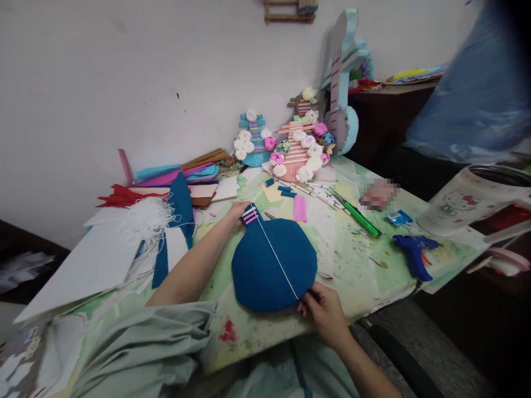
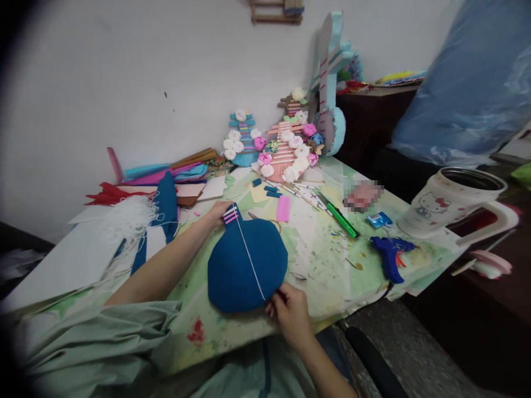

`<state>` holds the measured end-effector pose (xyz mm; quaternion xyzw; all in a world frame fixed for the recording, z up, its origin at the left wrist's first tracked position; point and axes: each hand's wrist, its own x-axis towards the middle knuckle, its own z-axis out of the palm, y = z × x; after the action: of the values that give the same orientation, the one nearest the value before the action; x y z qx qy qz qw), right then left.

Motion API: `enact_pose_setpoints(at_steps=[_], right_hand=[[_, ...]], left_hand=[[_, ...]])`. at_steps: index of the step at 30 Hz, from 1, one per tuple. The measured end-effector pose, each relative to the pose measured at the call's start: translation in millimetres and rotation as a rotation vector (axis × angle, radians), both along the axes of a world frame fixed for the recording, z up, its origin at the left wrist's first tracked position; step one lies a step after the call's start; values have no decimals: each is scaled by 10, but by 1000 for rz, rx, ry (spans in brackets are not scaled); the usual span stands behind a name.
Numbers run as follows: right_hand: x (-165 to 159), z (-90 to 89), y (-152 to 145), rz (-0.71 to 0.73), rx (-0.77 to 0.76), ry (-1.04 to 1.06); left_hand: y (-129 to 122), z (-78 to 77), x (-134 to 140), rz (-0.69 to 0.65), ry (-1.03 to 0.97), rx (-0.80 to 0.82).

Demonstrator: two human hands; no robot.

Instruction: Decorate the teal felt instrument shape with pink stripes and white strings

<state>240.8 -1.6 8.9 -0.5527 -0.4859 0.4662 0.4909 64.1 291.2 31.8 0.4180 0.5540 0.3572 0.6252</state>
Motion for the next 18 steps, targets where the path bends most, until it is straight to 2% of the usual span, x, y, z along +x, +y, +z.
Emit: enact_pose_setpoints(at_steps=[4,10,18], right_hand=[[72,-8,61,52,-39,96],[129,49,98,145,-121,107],[125,74,180,183,-114,38]], left_hand=[[-56,26,36,-12,-61,-24],[-44,71,12,-9,-156,-73],[-72,-17,96,12,-297,-220]])
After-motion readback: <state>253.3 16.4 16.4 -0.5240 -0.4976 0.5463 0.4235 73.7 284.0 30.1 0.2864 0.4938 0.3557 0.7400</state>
